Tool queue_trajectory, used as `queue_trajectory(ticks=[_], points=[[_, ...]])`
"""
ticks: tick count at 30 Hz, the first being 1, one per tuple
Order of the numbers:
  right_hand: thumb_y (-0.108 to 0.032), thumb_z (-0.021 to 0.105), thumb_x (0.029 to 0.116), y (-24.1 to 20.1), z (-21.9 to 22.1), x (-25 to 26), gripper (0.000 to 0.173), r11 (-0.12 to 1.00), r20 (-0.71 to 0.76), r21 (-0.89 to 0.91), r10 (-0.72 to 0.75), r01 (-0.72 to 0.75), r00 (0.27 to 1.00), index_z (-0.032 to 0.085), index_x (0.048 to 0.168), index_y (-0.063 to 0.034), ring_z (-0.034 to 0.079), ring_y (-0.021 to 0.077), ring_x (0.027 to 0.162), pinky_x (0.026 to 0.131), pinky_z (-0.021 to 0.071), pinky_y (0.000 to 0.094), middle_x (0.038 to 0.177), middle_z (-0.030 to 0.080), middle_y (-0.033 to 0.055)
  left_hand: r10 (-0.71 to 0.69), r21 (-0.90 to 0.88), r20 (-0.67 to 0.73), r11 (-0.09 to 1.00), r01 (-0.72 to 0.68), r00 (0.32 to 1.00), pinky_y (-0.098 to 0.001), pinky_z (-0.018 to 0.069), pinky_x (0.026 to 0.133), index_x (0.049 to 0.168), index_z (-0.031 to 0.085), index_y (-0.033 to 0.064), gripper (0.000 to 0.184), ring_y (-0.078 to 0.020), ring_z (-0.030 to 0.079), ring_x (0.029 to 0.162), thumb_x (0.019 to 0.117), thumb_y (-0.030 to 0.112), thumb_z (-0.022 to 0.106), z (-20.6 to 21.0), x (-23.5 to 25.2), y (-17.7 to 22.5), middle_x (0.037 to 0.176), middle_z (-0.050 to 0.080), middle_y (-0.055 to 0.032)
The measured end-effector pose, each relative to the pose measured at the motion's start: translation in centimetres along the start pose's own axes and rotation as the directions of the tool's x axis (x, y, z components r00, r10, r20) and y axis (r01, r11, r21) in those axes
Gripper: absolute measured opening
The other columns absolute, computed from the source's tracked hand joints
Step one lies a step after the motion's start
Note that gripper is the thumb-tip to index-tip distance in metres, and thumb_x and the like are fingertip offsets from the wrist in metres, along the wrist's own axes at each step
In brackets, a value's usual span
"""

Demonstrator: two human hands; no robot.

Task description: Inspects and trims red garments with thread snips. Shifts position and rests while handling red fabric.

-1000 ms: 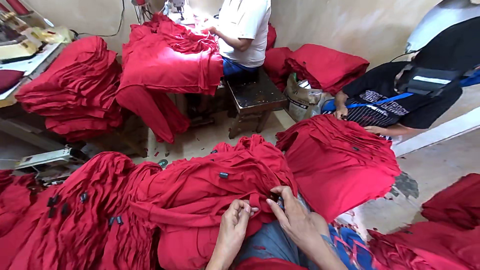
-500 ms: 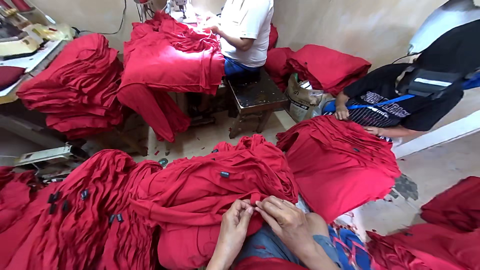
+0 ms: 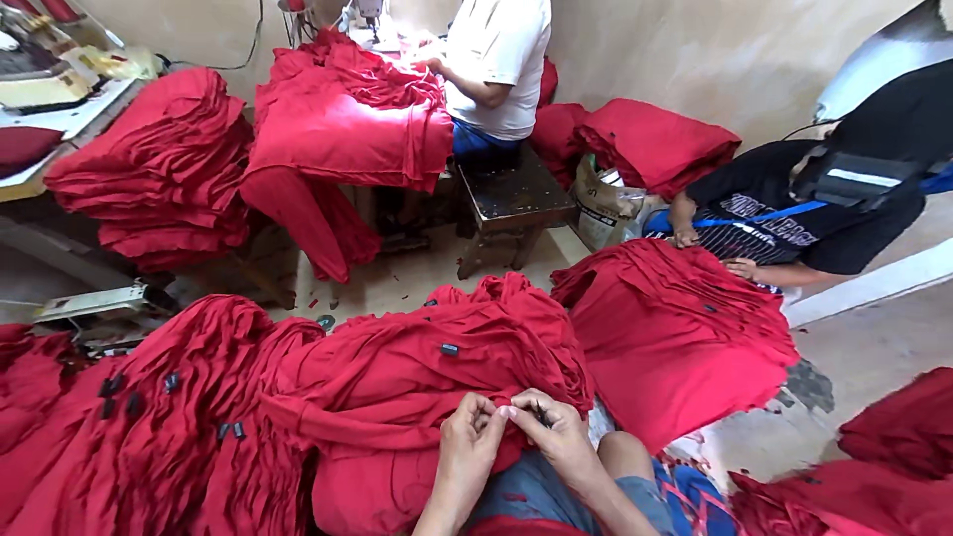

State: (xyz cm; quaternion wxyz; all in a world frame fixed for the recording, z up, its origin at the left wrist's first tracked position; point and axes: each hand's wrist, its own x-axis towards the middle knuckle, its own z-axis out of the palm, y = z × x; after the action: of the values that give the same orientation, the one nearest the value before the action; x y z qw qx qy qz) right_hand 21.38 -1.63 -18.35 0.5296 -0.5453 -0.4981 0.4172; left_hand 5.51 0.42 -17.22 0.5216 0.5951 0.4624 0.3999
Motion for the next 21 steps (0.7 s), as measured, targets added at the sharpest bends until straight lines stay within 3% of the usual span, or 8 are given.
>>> queue_trajectory(ticks=[2, 3, 7, 15, 18, 19, 21], points=[[-0.012, 0.064, 0.0945, -0.1, 0.1, -0.1, 0.013, 1.000, 0.004, 0.003, -0.010, 0.010, 1.000, 0.074, 0.096, -0.0044, 0.060, 0.0003, 0.064, 0.057, 0.0507, 0.0159, 0.087, 0.070, -0.0019, 0.028, 0.063, -0.009, 0.998, -0.028, 1.000, -0.0270, 0.0598, 0.072, 0.100, 0.068, 0.0011, 0.015, -0.0089, 0.069, 0.073, 0.1017, 0.013, 0.059, 0.0, 0.3, 0.0, 0.083, 0.070, -0.0030], [-0.010, 0.061, 0.0954, -0.1, 0.1, -0.1, 0.011, 0.998, -0.003, 0.064, 0.021, -0.021, 1.000, 0.071, 0.097, -0.0041, 0.057, 0.0006, 0.059, 0.054, 0.0487, 0.0163, 0.079, 0.066, -0.0033, 0.025, 0.057, -0.003, 0.998, -0.025, 1.000, -0.0276, 0.0605, 0.074, 0.100, 0.067, 0.0009, 0.015, -0.0095, 0.070, 0.075, 0.1026, 0.011, 0.056, -0.1, 0.4, 0.0, 0.084, 0.071, -0.0031], [-0.006, 0.059, 0.0963, -0.6, -0.1, 0.1, 0.009, 0.935, -0.018, 0.307, 0.193, -0.178, 0.981, 0.068, 0.094, -0.0041, 0.049, 0.0016, 0.049, 0.047, 0.0420, 0.0162, 0.063, 0.058, -0.0043, -0.011, -0.117, 0.020, 0.993, 0.013, 1.000, -0.0332, 0.0635, 0.082, 0.100, 0.064, -0.0016, 0.016, -0.0164, 0.075, 0.085, 0.1038, 0.004, 0.049, -0.6, 0.3, 0.0, 0.093, 0.075, -0.0077], [-0.002, 0.058, 0.0967, -0.6, 0.1, 0.1, 0.011, 0.875, -0.015, 0.437, 0.240, -0.210, 0.971, 0.069, 0.093, -0.0017, 0.047, -0.0003, 0.045, 0.043, 0.0396, 0.0144, 0.068, 0.066, -0.0001, 0.023, -0.133, 0.011, 0.991, -0.022, 1.000, -0.0340, 0.0639, 0.080, 0.098, 0.063, -0.0012, 0.017, -0.0175, 0.075, 0.085, 0.1015, 0.001, 0.046, -0.7, -0.4, -0.3, 0.097, 0.074, -0.0084], [-0.006, 0.062, 0.0955, -0.3, -0.3, 0.3, 0.008, 0.962, -0.035, 0.239, 0.148, -0.135, 0.988, 0.069, 0.098, -0.0026, 0.051, 0.0010, 0.051, 0.047, 0.0423, 0.0158, 0.072, 0.065, -0.0021, -0.047, -0.184, 0.028, 0.982, 0.052, 0.998, -0.0358, 0.0637, 0.084, 0.100, 0.062, -0.0027, 0.017, -0.0194, 0.075, 0.090, 0.1028, 0.001, 0.046, -0.5, -0.3, -0.2, 0.101, 0.074, -0.0113], [-0.012, 0.066, 0.0935, -0.3, -0.7, 0.3, 0.014, 0.994, -0.036, 0.067, 0.094, -0.092, 0.995, 0.069, 0.104, -0.0042, 0.056, 0.0026, 0.059, 0.054, 0.0472, 0.0182, 0.078, 0.067, -0.0024, -0.056, -0.189, 0.029, 0.980, 0.060, 0.998, -0.0361, 0.0634, 0.085, 0.100, 0.062, -0.0029, 0.017, -0.0195, 0.075, 0.090, 0.1029, 0.002, 0.046, -0.4, -0.4, -0.2, 0.102, 0.074, -0.0117], [-0.033, 0.071, 0.0907, -0.9, -1.4, 0.1, 0.042, 0.955, -0.014, -0.296, 0.013, -0.016, 1.000, 0.061, 0.121, -0.0063, 0.067, 0.0089, 0.085, 0.077, 0.0571, 0.0297, 0.096, 0.070, 0.0007, -0.058, -0.195, 0.024, 0.979, 0.062, 0.998, -0.0362, 0.0631, 0.087, 0.102, 0.062, -0.0033, 0.018, -0.0193, 0.075, 0.092, 0.1034, 0.003, 0.046, -0.2, -0.4, -0.3, 0.102, 0.073, -0.0116]])
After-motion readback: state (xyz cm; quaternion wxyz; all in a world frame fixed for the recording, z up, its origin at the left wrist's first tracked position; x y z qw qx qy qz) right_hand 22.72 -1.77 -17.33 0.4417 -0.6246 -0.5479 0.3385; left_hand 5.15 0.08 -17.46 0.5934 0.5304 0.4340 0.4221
